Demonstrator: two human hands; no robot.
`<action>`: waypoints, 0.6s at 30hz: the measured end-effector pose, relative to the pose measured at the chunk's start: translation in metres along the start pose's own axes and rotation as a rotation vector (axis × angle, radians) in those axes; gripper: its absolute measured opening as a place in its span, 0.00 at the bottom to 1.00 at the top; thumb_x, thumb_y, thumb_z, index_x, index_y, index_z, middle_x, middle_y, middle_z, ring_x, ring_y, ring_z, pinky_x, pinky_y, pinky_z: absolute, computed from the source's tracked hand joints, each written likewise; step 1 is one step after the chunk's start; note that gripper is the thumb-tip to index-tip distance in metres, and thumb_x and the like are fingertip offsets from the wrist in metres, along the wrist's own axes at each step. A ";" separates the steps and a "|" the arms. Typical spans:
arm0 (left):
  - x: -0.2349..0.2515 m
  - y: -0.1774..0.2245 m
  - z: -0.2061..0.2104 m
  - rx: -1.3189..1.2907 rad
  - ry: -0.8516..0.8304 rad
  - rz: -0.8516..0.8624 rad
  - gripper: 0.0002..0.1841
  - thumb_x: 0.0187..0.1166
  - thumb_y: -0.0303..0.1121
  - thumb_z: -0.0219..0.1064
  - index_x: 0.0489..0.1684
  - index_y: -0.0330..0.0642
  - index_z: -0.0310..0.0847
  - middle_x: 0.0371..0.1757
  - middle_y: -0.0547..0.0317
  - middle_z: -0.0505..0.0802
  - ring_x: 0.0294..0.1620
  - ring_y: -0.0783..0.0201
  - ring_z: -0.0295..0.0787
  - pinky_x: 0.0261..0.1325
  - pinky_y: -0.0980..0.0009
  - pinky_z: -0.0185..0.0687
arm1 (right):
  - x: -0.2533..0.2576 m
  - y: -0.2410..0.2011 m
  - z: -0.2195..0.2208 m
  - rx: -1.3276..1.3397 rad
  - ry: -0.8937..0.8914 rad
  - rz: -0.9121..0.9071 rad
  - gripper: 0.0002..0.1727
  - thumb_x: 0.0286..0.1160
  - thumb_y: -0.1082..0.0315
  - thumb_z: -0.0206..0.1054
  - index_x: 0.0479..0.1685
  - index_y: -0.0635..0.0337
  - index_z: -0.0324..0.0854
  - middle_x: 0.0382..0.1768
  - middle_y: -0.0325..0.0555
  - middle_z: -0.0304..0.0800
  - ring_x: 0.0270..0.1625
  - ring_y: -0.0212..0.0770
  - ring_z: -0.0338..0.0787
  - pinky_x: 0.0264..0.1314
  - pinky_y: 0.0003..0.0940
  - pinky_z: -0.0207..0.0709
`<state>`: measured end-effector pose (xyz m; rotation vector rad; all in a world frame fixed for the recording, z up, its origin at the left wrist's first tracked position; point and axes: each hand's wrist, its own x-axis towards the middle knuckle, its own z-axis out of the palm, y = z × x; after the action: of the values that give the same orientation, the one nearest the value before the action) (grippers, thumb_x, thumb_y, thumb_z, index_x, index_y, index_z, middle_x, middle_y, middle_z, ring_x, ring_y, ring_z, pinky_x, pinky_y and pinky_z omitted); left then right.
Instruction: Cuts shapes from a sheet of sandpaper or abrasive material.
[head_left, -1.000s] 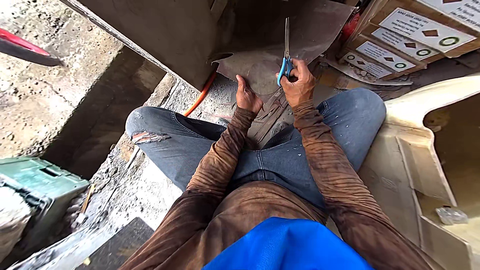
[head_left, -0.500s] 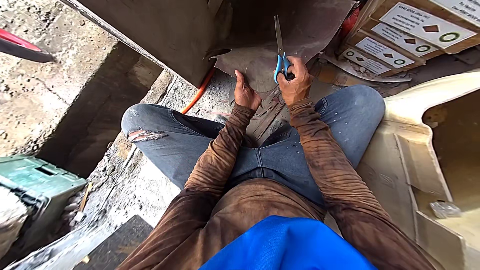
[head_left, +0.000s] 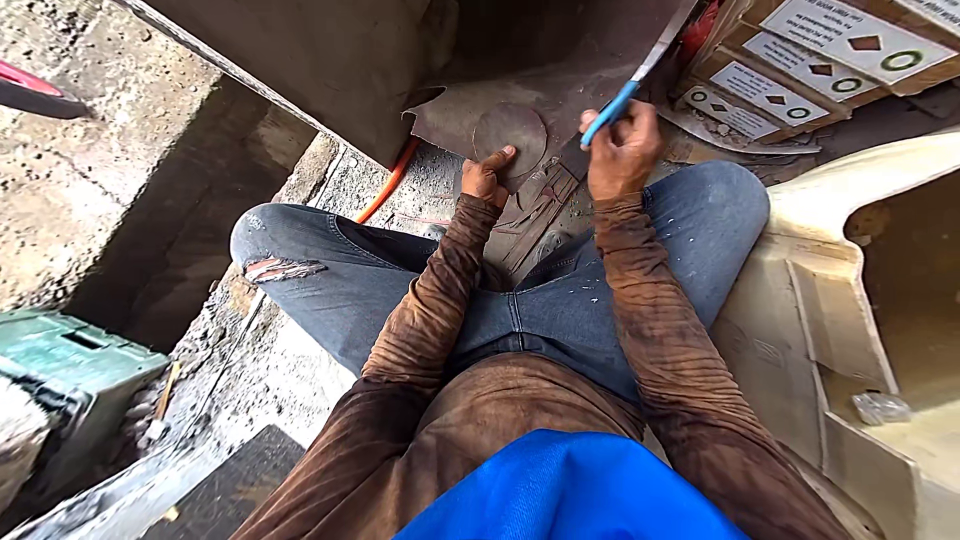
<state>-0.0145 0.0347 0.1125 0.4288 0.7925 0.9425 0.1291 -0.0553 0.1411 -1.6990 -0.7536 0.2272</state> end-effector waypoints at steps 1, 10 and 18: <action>0.001 0.001 0.000 -0.017 -0.005 0.008 0.20 0.73 0.11 0.64 0.62 0.32 0.68 0.47 0.42 0.90 0.46 0.51 0.92 0.52 0.49 0.91 | 0.000 0.001 -0.001 0.022 0.050 0.027 0.27 0.77 0.58 0.74 0.65 0.68 0.74 0.41 0.46 0.95 0.40 0.39 0.96 0.46 0.38 0.94; 0.000 -0.022 -0.002 -0.043 0.014 -0.032 0.21 0.72 0.10 0.64 0.62 0.32 0.68 0.48 0.42 0.89 0.47 0.51 0.91 0.54 0.49 0.90 | 0.012 -0.010 0.019 -0.338 -0.186 0.007 0.27 0.68 0.60 0.76 0.66 0.62 0.79 0.39 0.44 0.96 0.43 0.38 0.95 0.54 0.40 0.88; -0.004 -0.026 -0.005 -0.027 0.039 -0.070 0.20 0.73 0.12 0.64 0.63 0.31 0.69 0.49 0.41 0.89 0.48 0.51 0.91 0.54 0.49 0.90 | 0.023 -0.007 0.023 -0.518 -0.299 0.054 0.26 0.63 0.63 0.75 0.63 0.61 0.83 0.36 0.47 0.94 0.41 0.46 0.92 0.52 0.50 0.83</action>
<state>-0.0051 0.0172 0.0939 0.3576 0.8239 0.8976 0.1320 -0.0229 0.1472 -2.2070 -1.0523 0.3505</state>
